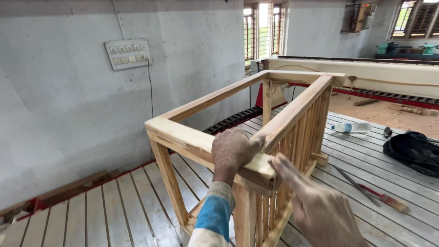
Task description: The person smooths the edges and corners of a wooden frame using a hand file and sandpaper. The person works on multiple corners and edges of the frame, alternating between the two tools to refine the surface.
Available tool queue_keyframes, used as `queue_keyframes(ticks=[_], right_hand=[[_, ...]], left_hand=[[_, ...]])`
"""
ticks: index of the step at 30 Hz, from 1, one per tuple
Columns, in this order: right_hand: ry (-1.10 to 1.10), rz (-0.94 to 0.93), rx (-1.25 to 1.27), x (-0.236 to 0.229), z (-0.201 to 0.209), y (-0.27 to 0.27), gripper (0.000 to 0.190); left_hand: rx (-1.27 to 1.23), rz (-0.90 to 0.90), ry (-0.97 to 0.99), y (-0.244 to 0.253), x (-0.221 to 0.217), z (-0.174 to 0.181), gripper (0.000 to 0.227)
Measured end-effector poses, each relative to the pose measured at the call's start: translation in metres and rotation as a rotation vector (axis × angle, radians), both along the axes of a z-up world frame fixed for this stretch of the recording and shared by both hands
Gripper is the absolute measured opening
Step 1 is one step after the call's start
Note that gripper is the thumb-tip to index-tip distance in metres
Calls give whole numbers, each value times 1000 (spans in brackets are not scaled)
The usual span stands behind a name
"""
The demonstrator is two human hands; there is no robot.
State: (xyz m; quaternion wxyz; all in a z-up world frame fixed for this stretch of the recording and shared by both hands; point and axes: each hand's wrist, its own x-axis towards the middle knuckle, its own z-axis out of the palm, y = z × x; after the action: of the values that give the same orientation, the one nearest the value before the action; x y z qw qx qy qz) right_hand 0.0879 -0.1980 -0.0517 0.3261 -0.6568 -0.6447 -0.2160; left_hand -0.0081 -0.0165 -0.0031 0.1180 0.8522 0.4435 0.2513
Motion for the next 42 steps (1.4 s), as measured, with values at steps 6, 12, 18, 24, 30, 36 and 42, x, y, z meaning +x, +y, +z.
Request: queue_keyframes(ticks=[6,12,18,24,30,36,42], right_hand=[[119,-240,-351,-2,-3,-4,69],[7,-105,-180,9,-7,1,69],[138,-165,-193,5,-7,9,69],[-5,-97,20,-5,-9,3,72],[206,-202,-262,3,-20,0,66],[50,-193,-170,8,-3,17,56],[106,74,185,-6,-7,6,62]], left_hand=[[60,19,10,5,1,-5,62],[34,-16,26,9,2,-8,63],[64,-17,-5,10,1,-5,60],[84,-17,20,1,-3,-3,60],[10,-8,-23,0,-5,0,54],[63,10,-1,2,-4,-1,54],[51,9,32,3,-5,1,55]])
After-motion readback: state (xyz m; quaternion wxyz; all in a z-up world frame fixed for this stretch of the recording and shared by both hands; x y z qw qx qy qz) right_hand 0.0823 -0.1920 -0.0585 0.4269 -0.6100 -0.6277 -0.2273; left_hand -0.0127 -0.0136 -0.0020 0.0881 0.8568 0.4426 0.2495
